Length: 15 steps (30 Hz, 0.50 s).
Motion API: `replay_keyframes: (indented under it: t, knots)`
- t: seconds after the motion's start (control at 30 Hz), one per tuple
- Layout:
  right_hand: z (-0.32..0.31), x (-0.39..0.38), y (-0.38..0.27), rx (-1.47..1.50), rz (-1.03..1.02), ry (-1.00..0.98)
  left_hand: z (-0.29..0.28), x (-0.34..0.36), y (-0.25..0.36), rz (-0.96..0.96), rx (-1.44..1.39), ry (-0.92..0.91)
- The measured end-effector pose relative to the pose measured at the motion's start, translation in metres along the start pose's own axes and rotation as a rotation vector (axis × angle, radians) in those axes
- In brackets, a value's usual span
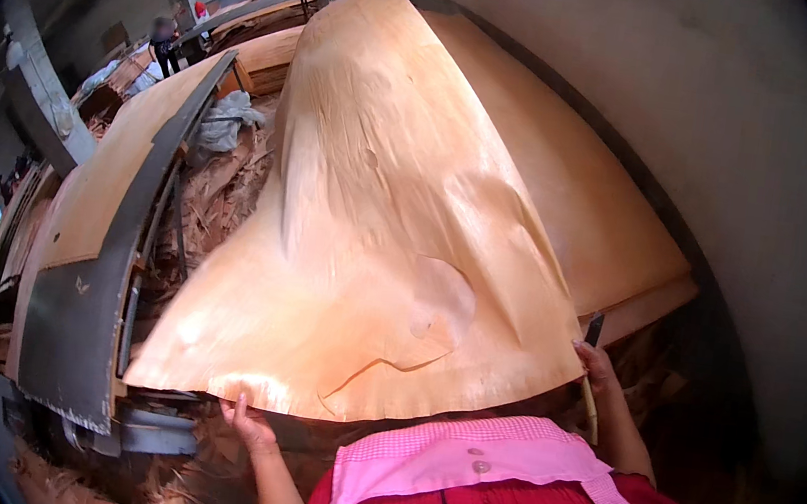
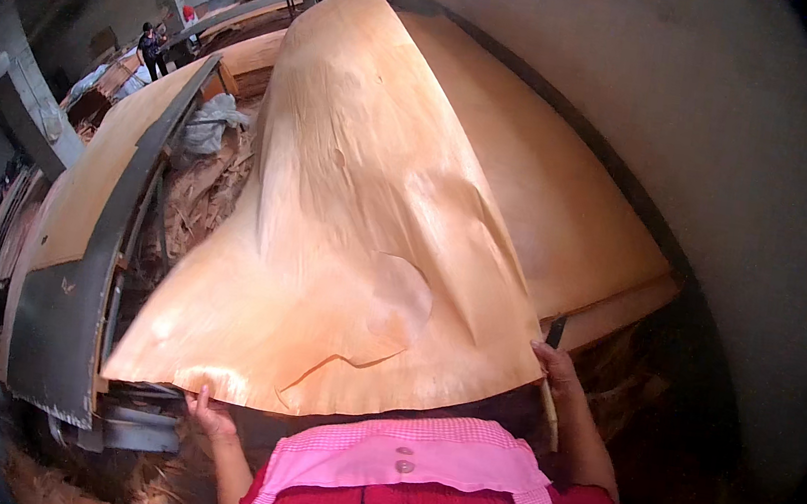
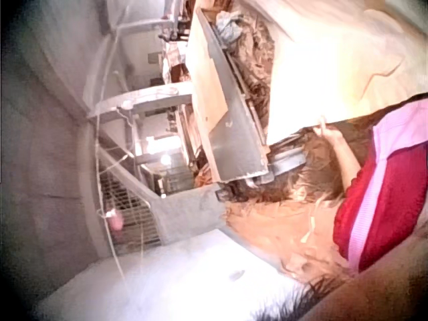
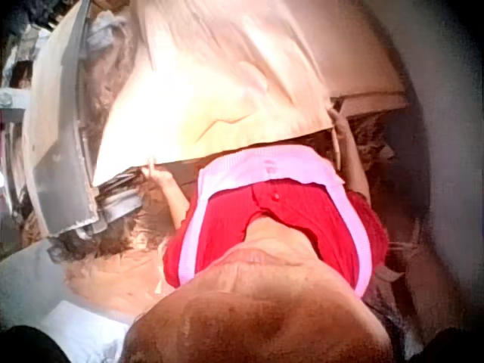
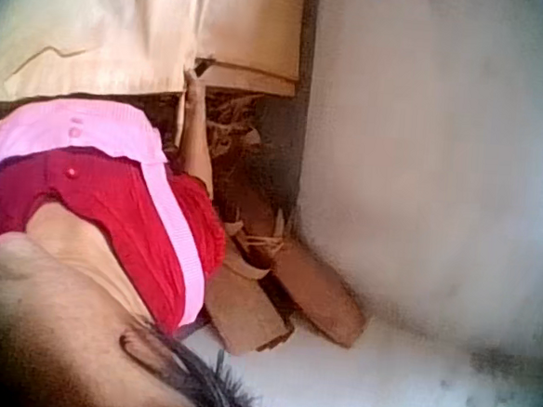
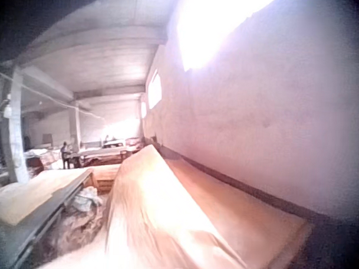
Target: The person lifts and examines large sheets of wood veneer from a stack, uses a utility knife to cut smaller sections and patches, and applies tape to pieces of the veneer.
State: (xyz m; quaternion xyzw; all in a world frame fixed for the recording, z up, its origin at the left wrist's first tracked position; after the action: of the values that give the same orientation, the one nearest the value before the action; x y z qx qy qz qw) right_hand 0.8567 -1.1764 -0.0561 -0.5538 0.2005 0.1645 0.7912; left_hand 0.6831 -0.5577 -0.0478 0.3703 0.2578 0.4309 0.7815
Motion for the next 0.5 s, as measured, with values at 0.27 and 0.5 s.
replay_keyframes:
  t: [0.27, 0.5]
  knots:
    - [-0.175, 0.079, -0.046, -0.151, 0.008, 0.071, -0.030, -0.137, -0.158, -0.358, 0.026, 0.326]
    - [-0.251, 0.090, -0.068, -0.216, 0.071, 0.049, -0.040, -0.232, -0.226, -0.369, 0.079, 0.521]
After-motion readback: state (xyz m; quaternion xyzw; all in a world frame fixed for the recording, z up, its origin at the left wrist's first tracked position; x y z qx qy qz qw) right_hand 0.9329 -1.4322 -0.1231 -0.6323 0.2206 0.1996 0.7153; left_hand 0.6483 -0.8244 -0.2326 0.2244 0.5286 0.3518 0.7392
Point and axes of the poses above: each hand's wrist, its own x-axis towards the middle knuckle, its own z-axis out of the palm, y = z × x, the point moved 9 cm from there along x, towards the middle knuckle, and after that the axes turned 4 degrees about y, right-handed, at the moved point
